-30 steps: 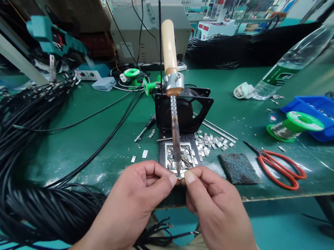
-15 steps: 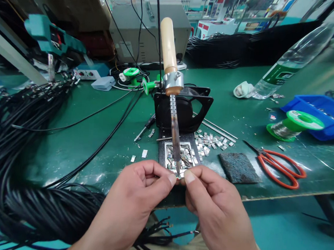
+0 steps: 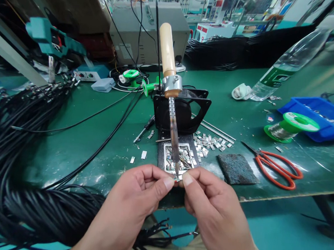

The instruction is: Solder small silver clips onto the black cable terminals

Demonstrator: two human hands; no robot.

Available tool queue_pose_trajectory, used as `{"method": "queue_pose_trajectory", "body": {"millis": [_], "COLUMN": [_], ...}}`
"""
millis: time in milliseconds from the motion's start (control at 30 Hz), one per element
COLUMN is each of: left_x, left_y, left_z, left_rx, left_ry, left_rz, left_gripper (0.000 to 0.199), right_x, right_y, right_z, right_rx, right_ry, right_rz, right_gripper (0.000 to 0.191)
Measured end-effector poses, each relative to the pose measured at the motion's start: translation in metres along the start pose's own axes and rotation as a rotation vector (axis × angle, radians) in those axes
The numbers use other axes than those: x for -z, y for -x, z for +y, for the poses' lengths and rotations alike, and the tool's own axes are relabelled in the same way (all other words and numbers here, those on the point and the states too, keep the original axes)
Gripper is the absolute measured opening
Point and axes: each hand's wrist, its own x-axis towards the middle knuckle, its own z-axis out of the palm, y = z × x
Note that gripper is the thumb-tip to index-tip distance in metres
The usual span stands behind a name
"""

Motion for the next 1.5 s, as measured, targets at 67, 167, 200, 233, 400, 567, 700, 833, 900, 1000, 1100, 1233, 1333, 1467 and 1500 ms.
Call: {"method": "queue_pose_trajectory", "body": {"millis": [67, 167, 200, 233, 400, 567, 700, 833, 900, 1000, 1100, 1233, 1333, 1467, 1500], "left_x": [0.000, -0.001, -0.001, -0.002, -0.004, -0.006, -0.008, -0.009, -0.009, -0.010, -0.011, -0.011, -0.009, -0.006, -0.006], "left_y": [0.001, 0.002, 0.002, 0.002, 0.003, 0.003, 0.001, -0.001, -0.002, -0.002, -0.003, -0.003, 0.000, 0.006, 0.007], "left_z": [-0.001, -0.002, -0.003, -0.003, -0.004, -0.003, -0.002, 0.000, 0.001, 0.002, 0.003, 0.001, -0.001, -0.004, -0.004], "left_rx": [0.003, -0.017, -0.020, -0.021, -0.016, -0.007, -0.010, -0.010, -0.015, -0.013, -0.010, -0.004, -0.006, -0.006, 0.003], "left_ry": [0.016, 0.016, 0.010, 0.002, -0.054, -0.102, -0.126, -0.126, -0.126, -0.131, -0.132, -0.119, -0.107, -0.057, -0.039], "left_rz": [-0.007, 0.004, 0.008, 0.013, 0.042, 0.084, 0.097, 0.105, 0.108, 0.109, 0.105, 0.105, 0.087, 0.011, -0.011], "left_gripper": [0.035, 0.033, 0.032, 0.031, 0.032, 0.030, 0.029, 0.029, 0.026, 0.023, 0.025, 0.023, 0.026, 0.029, 0.030], "right_x": [0.001, 0.001, 0.000, 0.000, -0.001, -0.001, -0.002, -0.003, -0.004, -0.004, -0.005, -0.005, -0.004, 0.001, 0.001], "right_y": [0.001, 0.001, 0.001, 0.002, 0.002, 0.002, 0.000, 0.000, 0.000, 0.001, 0.002, 0.002, 0.003, 0.012, 0.015], "right_z": [-0.001, -0.002, -0.002, -0.002, 0.000, -0.001, -0.004, -0.002, 0.000, 0.005, 0.010, 0.014, 0.014, 0.013, 0.012], "right_rx": [-0.001, 0.002, 0.012, 0.022, 0.060, 0.062, 0.046, 0.029, 0.027, 0.043, 0.046, 0.049, 0.068, 0.133, 0.146], "right_ry": [0.019, 0.017, 0.012, 0.009, 0.000, 0.013, 0.015, -0.008, -0.022, -0.052, -0.080, -0.094, -0.064, 0.049, 0.088], "right_rz": [0.003, 0.012, 0.011, 0.007, 0.007, 0.018, 0.030, 0.033, 0.024, 0.034, 0.039, 0.033, 0.039, 0.040, 0.027], "right_gripper": [0.039, 0.038, 0.039, 0.039, 0.039, 0.039, 0.037, 0.036, 0.036, 0.037, 0.038, 0.038, 0.037, 0.036, 0.036]}}
